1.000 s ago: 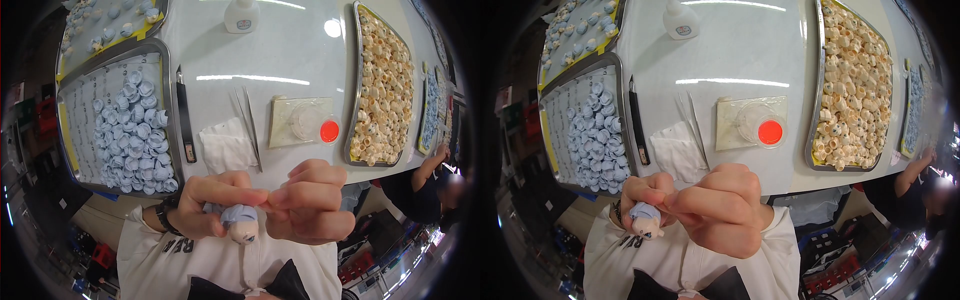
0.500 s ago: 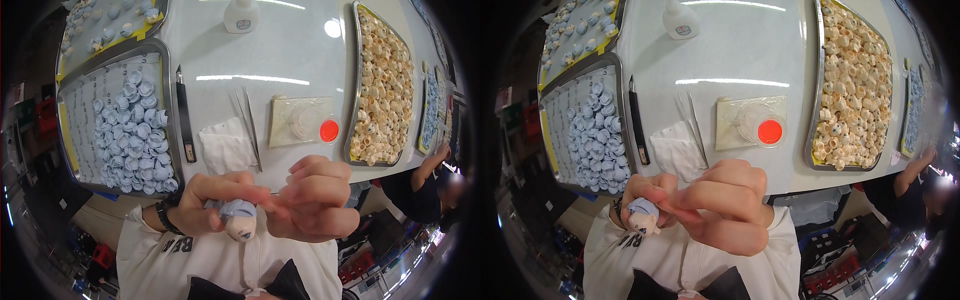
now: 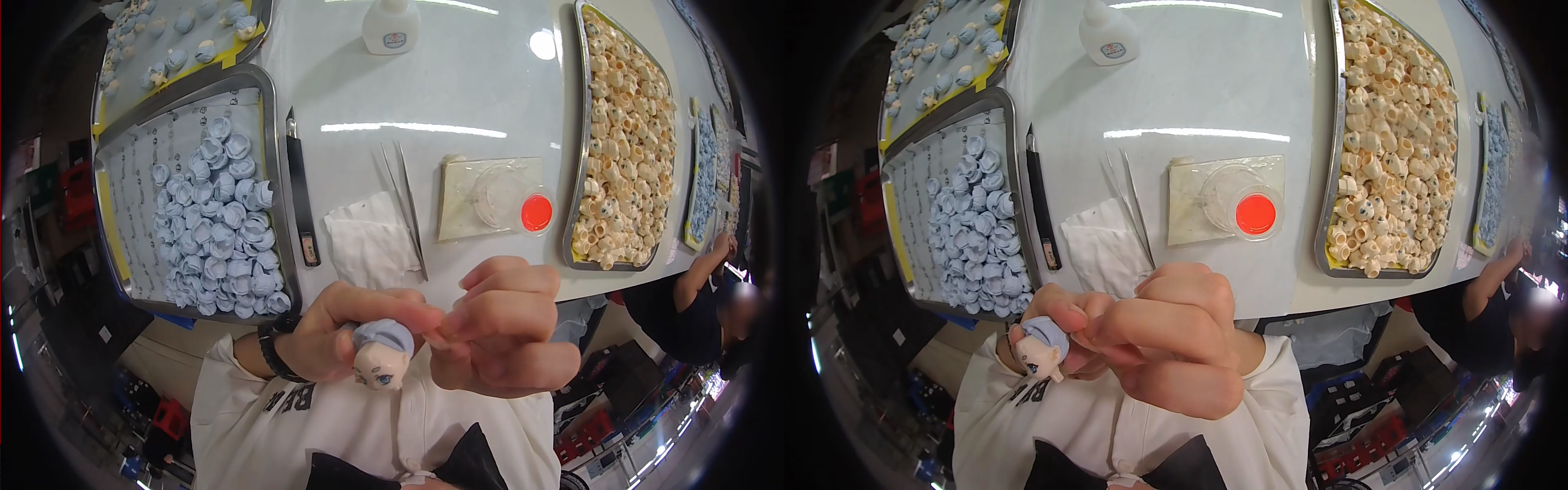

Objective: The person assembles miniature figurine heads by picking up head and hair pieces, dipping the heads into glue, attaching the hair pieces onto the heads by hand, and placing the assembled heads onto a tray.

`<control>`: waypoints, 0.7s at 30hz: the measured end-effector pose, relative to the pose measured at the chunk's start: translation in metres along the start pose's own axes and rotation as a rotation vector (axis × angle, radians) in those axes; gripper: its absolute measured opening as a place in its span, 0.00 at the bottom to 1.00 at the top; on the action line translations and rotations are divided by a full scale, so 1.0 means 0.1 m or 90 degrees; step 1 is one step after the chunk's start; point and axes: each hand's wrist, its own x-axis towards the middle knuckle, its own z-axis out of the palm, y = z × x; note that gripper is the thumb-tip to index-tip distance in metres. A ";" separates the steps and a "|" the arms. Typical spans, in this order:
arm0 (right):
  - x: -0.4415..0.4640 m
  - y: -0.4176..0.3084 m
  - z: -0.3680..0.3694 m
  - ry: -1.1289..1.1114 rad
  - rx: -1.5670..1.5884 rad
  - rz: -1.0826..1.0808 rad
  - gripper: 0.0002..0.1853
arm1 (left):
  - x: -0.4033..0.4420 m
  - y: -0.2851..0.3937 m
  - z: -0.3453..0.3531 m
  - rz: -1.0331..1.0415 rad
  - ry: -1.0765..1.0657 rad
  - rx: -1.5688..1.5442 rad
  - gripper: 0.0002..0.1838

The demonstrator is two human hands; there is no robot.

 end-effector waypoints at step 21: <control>0.13 0.02 -0.23 -0.218 -0.003 0.144 0.16 | -0.07 0.07 0.05 0.102 0.087 0.280 0.31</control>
